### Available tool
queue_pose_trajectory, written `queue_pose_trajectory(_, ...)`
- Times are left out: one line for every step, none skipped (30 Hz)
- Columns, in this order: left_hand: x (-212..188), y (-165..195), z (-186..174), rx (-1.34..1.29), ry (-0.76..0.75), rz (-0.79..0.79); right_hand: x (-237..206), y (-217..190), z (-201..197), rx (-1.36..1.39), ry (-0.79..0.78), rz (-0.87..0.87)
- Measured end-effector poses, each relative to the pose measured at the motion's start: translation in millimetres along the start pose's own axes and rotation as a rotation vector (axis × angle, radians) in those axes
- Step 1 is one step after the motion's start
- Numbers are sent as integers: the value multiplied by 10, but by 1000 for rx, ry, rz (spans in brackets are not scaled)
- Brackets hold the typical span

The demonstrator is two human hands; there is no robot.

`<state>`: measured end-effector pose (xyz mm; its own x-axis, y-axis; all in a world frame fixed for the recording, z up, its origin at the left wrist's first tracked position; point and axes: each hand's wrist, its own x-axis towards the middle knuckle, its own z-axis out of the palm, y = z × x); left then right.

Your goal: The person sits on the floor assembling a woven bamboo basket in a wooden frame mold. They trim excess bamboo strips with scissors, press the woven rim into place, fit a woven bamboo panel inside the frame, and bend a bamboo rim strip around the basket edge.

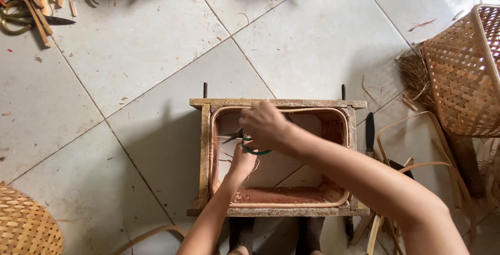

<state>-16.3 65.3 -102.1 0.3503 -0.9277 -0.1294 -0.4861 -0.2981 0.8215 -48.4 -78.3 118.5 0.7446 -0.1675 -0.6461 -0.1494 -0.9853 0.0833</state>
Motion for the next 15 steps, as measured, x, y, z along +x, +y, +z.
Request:
queue_pose_trajectory(-6,9,-1,14,11,92,67,-107,2,-93,48,9)
queue_pose_trajectory(-10,23,-12,30,19,183,137,-207,-5,-183,97,19)
queue_pose_trajectory(-15,38,-17,-42,-34,-11,198,-286,-17,-274,147,29)
queue_pose_trajectory(-23,54,-24,-115,-88,-204,247,-352,-39,-316,131,25)
queue_pose_trajectory(-29,86,-36,-189,-144,-396,284,-420,-71,-358,113,21)
queue_pose_trajectory(-38,114,-47,-201,-138,-347,315,-466,-114,-401,97,18)
queue_pose_trajectory(-46,136,-55,-213,-132,-297,344,-506,-167,-405,107,18)
queue_pose_trajectory(-52,152,-55,-223,-128,-248,373,-549,-223,-407,119,19)
queue_pose_trajectory(-61,158,-49,-235,-125,-219,408,-581,-278,-410,132,21)
queue_pose_trajectory(-59,153,-41,-246,-121,-189,453,-617,-329,-418,118,16)
queue_pose_trajectory(-61,145,-23,-259,-119,-159,498,-646,-365,-426,102,10)
queue_pose_trajectory(-58,131,-5,-322,-116,-179,548,-672,-385,-433,84,3)
queue_pose_trajectory(-45,115,14,-386,-113,-197,599,-711,-391,-387,51,-36)
queue_pose_trajectory(-35,102,31,-448,-109,-213,657,-737,-383,-341,19,-74)
queue_pose_trajectory(-12,90,40,-527,-129,-190,709,-753,-357,-296,-11,-112)
